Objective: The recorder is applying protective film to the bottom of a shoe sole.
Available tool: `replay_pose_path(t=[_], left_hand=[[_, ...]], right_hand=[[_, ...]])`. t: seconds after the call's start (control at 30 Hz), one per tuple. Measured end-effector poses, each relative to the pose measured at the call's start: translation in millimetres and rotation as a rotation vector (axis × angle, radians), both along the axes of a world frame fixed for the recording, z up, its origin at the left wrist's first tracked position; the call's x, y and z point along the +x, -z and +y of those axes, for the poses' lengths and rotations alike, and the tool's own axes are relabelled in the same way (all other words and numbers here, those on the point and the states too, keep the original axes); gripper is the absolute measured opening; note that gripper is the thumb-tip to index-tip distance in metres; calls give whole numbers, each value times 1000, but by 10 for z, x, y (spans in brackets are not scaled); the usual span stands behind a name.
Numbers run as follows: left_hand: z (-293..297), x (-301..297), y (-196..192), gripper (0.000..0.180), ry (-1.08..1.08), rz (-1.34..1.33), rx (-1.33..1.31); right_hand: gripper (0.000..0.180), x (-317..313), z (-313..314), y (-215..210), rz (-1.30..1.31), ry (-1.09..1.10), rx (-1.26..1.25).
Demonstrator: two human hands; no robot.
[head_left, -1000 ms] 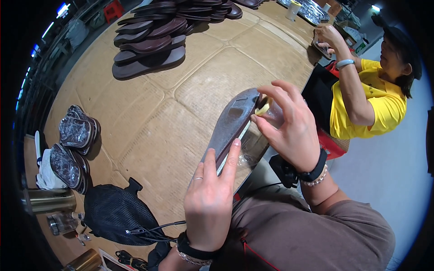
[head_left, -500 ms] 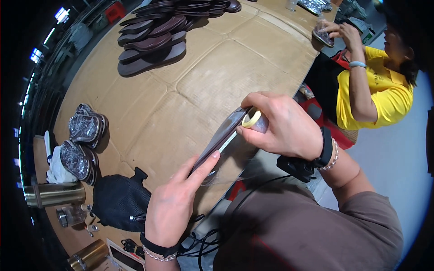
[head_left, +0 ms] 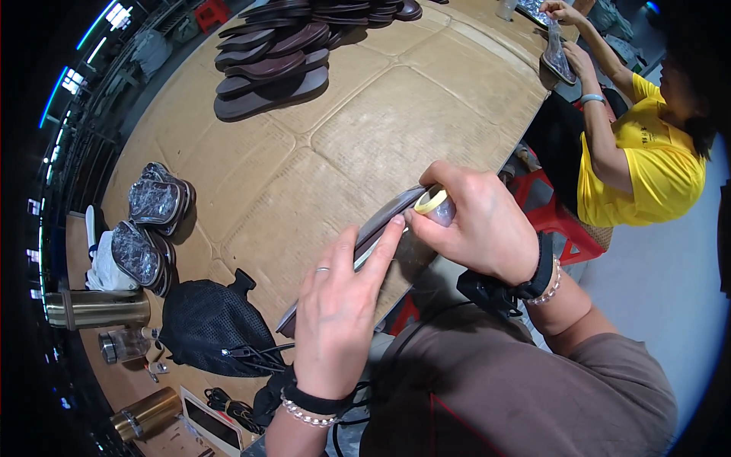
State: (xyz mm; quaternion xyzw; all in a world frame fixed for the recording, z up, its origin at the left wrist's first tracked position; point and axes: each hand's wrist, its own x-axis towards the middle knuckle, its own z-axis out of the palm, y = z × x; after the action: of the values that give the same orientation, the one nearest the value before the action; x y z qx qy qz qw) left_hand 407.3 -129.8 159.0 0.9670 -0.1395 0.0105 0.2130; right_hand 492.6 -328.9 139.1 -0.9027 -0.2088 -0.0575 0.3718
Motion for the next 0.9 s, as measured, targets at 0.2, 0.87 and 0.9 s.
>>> replay_pose_path(t=[0.2, 0.87, 0.9], left_hand=[[-21, -35, 141, 64, -2, 16, -30], [35, -56, 348, 65, -30, -57, -32], [41, -55, 354, 65, -35, -57, -32]], right_hand=[[54, 25, -146, 93, -74, -87, 49], [44, -57, -312, 211, -152, 121, 104], [44, -60, -296, 196, -151, 122, 103]])
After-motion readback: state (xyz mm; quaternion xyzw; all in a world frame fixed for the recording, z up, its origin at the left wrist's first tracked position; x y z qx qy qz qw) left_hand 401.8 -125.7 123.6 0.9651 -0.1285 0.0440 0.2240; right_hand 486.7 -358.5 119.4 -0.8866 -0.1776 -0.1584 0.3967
